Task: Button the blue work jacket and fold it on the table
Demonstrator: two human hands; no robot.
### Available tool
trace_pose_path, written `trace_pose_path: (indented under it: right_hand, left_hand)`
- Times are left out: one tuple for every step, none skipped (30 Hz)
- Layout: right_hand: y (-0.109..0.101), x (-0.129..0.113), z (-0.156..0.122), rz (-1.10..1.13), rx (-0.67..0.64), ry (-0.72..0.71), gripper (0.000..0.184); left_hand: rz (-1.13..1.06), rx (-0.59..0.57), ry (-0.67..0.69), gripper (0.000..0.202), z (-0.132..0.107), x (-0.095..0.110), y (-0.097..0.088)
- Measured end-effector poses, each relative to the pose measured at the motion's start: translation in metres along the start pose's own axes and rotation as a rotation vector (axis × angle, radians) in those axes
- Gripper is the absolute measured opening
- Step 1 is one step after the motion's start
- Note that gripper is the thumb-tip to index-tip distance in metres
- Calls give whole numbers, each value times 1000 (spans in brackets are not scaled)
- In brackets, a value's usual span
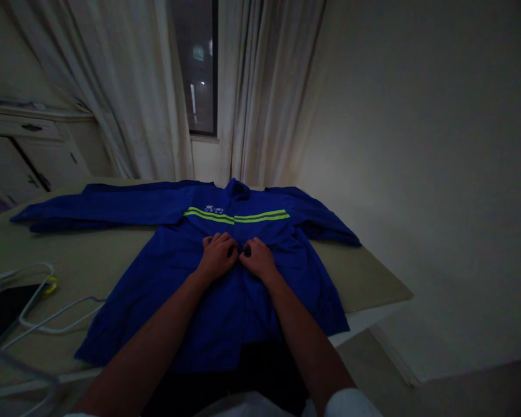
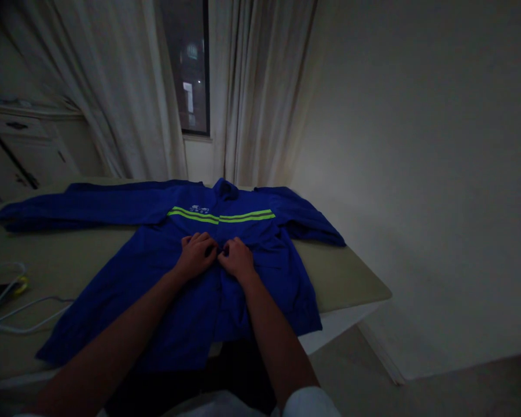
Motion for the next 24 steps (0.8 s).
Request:
trace_pose_path:
  right_hand:
    - [0, 1, 0, 9, 3, 6, 10]
    - [1, 1, 1, 14, 6, 16, 10]
    - [1, 2, 1, 16, 8, 24, 9]
    - [2, 3, 1, 16, 13, 32, 10]
    - [2, 3, 1, 16, 17, 37, 10]
    - [3, 3, 1, 15, 21, 39, 10]
    - [3, 3, 1, 15, 23, 38, 10]
    - [3, 4, 1, 15, 24, 40, 10]
    - [4, 4, 1, 17, 22, 42, 10]
    - [4, 5, 1, 22, 19, 45, 10]
    - [5, 5, 1, 30, 14, 44, 9]
    - [5, 6, 1, 43, 12, 40, 9]
    - [6, 7, 2, 60, 11, 31, 8]
    - [6, 9, 3, 81, 11, 17, 8]
    - [7, 10, 4, 105, 13, 0, 7]
    - [8, 12, 5, 133, 16, -18, 6]
    - [9, 13, 7, 166, 20, -36, 5]
    - [10, 15, 8, 205, 27, -54, 5]
    - [11, 17, 10, 250, 35, -70, 5]
    - [12, 19, 11, 297, 43, -84, 5]
    - [13, 20, 12, 343, 52, -94, 6]
    - [14, 21, 13, 384, 57, -102, 6]
    - [15, 22, 14, 415, 60, -109, 6]
    - [16, 22, 14, 438, 57, -115, 6]
  left_hand:
    - [2, 0, 0, 17, 0, 0, 0]
    - [7, -1, 2, 18, 0, 0, 0]
    - [12, -4, 1, 18, 0, 0, 1]
    - [17, -10, -1, 18, 0, 0, 1]
    - [21, -19, -7, 19, 0, 0, 1]
    - [22, -28, -15, 19, 0, 0, 1]
    - [23, -38, -22, 20, 0, 0, 1]
    - [23, -48, -27, 20, 0, 0, 1]
    - [22, -58, -31, 21, 0, 0, 1]
    - [21, -66, -32, 21, 0, 0, 0]
    - [20, -73, -33, 21, 0, 1, 0]
    - [19, -79, -32, 22, -1, 2, -1]
    - [18, -84, -32, 22, -1, 2, -2]
    - [17, -90, -32, 22, -1, 3, -2]
    - [16, -97, -31, 22, -1, 3, -2]
    - [16, -100, -32, 22, -1, 3, -2]
    - [15, -104, -33, 22, -1, 2, -1]
    - [14, -106, -35, 23, -1, 2, 0]
    - [13, -106, -40, 24, -1, 1, 2]
    - [11, -105, -48, 25, -1, 0, 3]
    - [9, -106, -56, 26, -1, -2, 5]
    - [8, -110, -63, 27, 0, -3, 6]
    - [10, -117, -65, 27, 0, -4, 8]
    - [15, -123, -64, 28, 0, -5, 9]
Point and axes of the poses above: each hand's wrist, its own z-axis towards the middle knuckle, its own y-axis out of the palm, x = y × z, the point moved 3 cm from there along z, towards the middle knuckle, and after that the axes turned 12 degrees about -z, right-handed, at the moved point
